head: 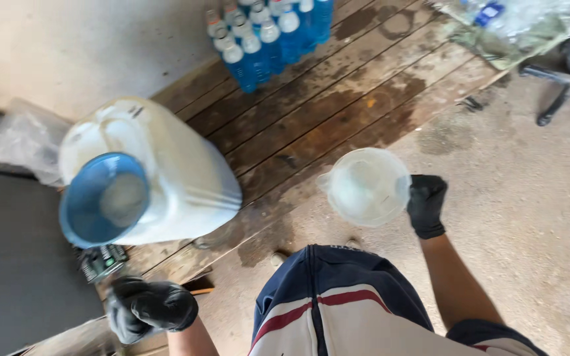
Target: The person pours blue liquid from small plastic bottles into a larger plastic container using a pitcher and a funnel, then organizes the empty and full bottles on a wooden workbench.
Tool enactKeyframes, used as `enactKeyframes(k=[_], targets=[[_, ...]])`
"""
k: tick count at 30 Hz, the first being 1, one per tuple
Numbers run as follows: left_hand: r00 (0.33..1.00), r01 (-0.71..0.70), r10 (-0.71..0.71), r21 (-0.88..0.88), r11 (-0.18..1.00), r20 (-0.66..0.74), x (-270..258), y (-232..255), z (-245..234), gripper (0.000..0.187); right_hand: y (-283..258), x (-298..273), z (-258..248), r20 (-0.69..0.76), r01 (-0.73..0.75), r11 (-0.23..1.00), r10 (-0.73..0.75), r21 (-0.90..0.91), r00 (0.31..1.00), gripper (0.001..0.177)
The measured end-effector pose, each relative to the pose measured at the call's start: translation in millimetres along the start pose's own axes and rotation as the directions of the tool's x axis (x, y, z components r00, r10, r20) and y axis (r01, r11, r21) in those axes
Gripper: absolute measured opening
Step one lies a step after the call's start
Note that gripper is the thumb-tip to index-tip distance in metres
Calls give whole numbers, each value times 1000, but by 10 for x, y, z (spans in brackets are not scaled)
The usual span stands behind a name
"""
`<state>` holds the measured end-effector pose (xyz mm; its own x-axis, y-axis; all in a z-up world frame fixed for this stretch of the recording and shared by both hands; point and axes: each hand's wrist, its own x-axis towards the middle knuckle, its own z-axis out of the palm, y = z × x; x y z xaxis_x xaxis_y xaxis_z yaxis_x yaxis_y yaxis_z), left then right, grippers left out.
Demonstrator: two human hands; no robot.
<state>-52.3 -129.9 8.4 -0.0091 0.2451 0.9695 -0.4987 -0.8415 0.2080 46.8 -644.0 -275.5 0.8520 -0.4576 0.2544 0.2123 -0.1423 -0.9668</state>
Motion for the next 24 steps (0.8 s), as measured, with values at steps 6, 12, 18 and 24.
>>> enactKeyframes(k=[6,12,18,24], targets=[[904,339,-296,-94,936,310,-360,1081,1001,51,-1048,164,-211,95,75,996,-71,-48,993,31],[307,766,-658,232,600,688,-1379,1366,1379,23,168,230,-1005,-129,-370,909,397,190,909,29],[-306,694,-622,616,372,721,-1155,2015,2331,26,369,373,-627,-21,-498,864,501,79,865,8],[-294,667,-707,668,330,643,-1746,1705,3134,44,253,839,-132,242,-325,939,343,-114,908,20]])
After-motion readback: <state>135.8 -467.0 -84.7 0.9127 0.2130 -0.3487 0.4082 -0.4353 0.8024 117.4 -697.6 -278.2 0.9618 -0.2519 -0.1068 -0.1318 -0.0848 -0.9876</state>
